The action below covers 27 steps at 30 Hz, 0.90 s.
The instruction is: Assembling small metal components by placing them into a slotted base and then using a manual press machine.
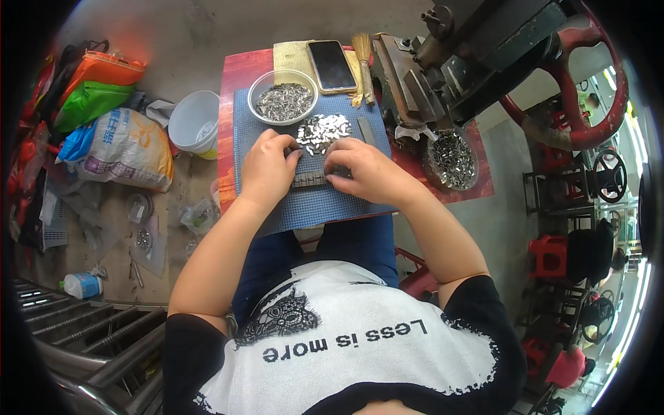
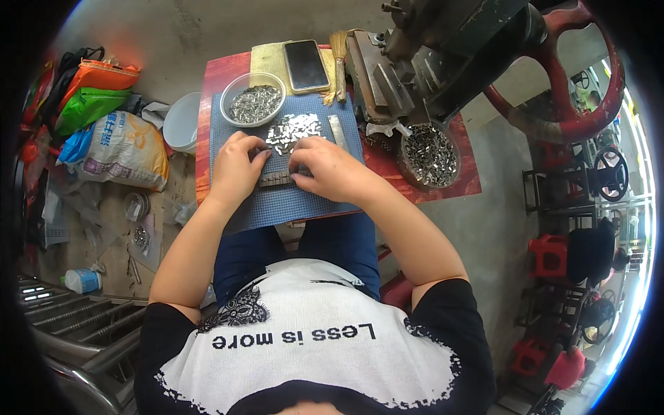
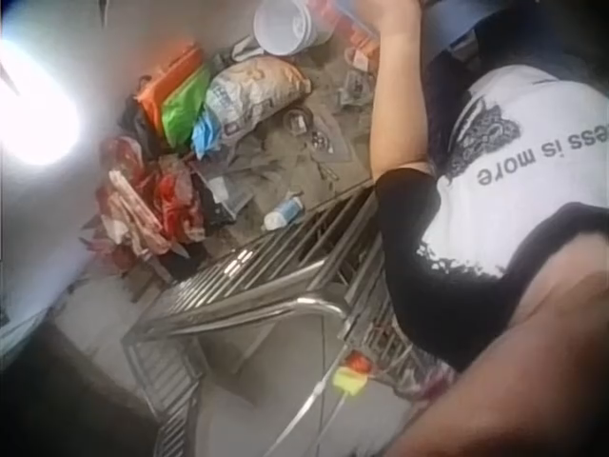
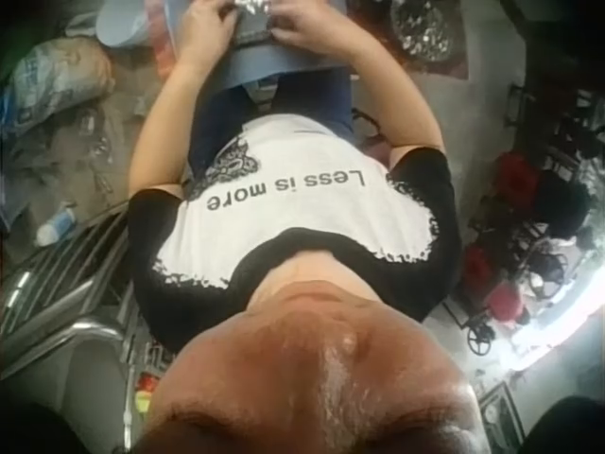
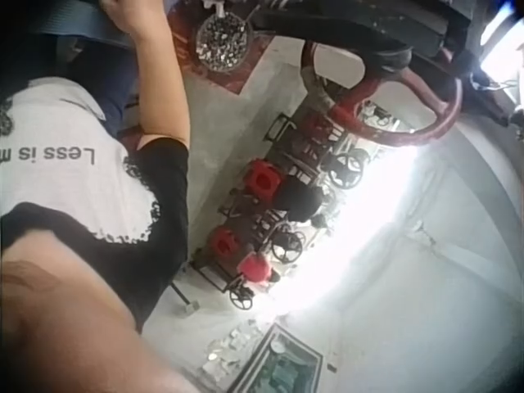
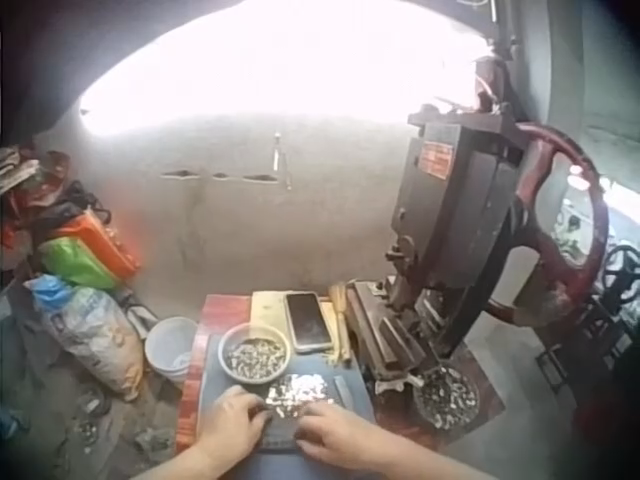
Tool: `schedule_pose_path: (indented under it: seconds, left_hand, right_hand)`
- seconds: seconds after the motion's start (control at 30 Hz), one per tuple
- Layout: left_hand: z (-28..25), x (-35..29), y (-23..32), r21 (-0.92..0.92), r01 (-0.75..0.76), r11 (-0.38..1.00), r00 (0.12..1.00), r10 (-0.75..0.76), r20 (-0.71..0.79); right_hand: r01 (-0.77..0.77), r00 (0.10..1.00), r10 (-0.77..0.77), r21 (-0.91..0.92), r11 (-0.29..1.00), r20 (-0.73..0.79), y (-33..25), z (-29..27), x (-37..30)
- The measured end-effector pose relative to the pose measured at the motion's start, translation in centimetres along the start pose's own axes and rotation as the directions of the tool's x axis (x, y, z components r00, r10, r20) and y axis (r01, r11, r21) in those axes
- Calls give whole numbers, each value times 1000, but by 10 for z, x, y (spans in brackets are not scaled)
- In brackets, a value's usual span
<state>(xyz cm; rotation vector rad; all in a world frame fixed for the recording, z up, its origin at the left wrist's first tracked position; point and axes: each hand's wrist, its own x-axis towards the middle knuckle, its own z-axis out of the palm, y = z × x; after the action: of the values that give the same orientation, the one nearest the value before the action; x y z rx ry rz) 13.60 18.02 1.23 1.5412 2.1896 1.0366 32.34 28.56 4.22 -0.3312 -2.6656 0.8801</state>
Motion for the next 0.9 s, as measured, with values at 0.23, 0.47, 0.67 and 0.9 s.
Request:
schedule_pose_path:
  seconds: [0.23,0.47,0.67,0.9]
  left_hand:
    - [-9,-7,9,-149,-29,988,1000,28,-6]
    - [-14,-18,10,-455,126,882,977,-31,210]
    - [-5,-21,17,-207,-102,973,973,141,185]
    - [-9,-19,22,-44,-172,984,959,178,219]
  right_hand:
    - [-9,999,2,-164,986,-42,-10,11,-6]
    - [-109,982,90,-105,988,-167,-9,4,-2]
    - [-218,956,209,-21,976,-204,-7,-1,-6]
    - [-255,945,247,-10,967,-216,1,-4,-22]
